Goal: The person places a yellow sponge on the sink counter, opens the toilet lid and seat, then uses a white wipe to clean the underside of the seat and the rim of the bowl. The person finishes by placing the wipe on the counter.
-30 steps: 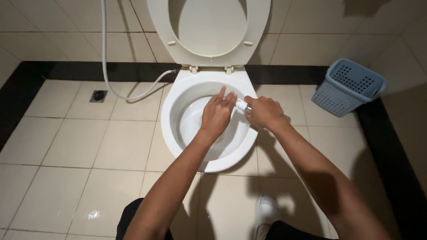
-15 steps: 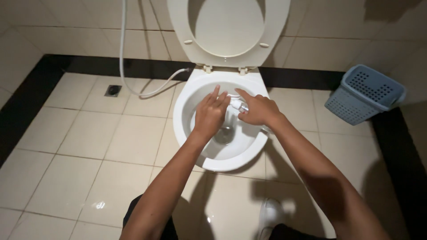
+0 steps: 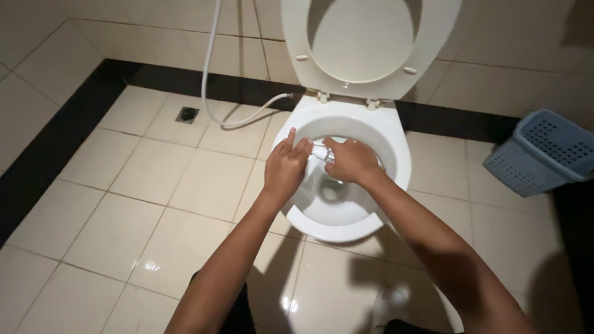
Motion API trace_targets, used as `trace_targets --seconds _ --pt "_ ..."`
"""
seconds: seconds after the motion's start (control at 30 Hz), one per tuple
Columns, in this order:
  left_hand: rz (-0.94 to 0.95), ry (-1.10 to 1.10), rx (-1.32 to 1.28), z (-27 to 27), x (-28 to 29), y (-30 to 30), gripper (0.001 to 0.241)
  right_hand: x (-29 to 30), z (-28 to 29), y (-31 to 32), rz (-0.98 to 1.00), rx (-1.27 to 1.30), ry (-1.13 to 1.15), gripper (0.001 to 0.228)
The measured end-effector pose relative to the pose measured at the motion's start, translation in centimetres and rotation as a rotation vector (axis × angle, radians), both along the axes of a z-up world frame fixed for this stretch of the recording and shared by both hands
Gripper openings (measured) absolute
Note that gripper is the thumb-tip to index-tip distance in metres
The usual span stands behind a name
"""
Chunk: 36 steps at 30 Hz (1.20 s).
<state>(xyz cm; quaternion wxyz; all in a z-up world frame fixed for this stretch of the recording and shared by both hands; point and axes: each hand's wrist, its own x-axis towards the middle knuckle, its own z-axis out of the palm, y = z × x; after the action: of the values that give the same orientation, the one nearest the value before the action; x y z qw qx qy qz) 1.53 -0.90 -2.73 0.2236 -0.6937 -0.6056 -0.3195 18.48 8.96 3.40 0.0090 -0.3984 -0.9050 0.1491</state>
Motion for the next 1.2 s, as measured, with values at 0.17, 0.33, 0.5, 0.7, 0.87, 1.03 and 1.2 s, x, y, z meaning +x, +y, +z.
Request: trace_targets --seconds 0.17,0.33,0.5,0.7,0.87,1.03,1.2 --pt "0.073 0.025 -0.047 0.1 -1.6 -1.3 0.039 -2.1 2.5 -2.0 0.024 -0.078 -0.056 0.079" --pt "0.076 0.001 -0.025 -0.7 -2.5 -2.5 0.036 -3.4 0.5 -2.1 0.067 -0.042 -0.057 0.076" --pt "0.084 -0.066 -0.039 -0.1 -1.7 -4.2 0.032 -3.5 -1.5 -2.1 0.14 0.063 -0.057 0.059" --pt "0.101 -0.155 -0.094 0.6 -0.5 -6.5 0.042 -3.1 -1.3 -3.5 0.2 0.145 -0.051 0.049" --pt "0.07 -0.222 -0.148 1.3 0.5 -8.1 0.052 -2.2 0.1 -4.9 0.163 0.173 -0.048 0.053" --pt "0.044 -0.293 -0.132 0.9 1.8 -8.3 0.049 -0.6 1.3 -5.8 0.12 0.085 -0.054 0.064" --pt "-0.036 -0.311 -0.121 0.6 3.2 -7.3 0.048 1.6 2.3 -5.7 0.032 0.003 -0.121 0.078"
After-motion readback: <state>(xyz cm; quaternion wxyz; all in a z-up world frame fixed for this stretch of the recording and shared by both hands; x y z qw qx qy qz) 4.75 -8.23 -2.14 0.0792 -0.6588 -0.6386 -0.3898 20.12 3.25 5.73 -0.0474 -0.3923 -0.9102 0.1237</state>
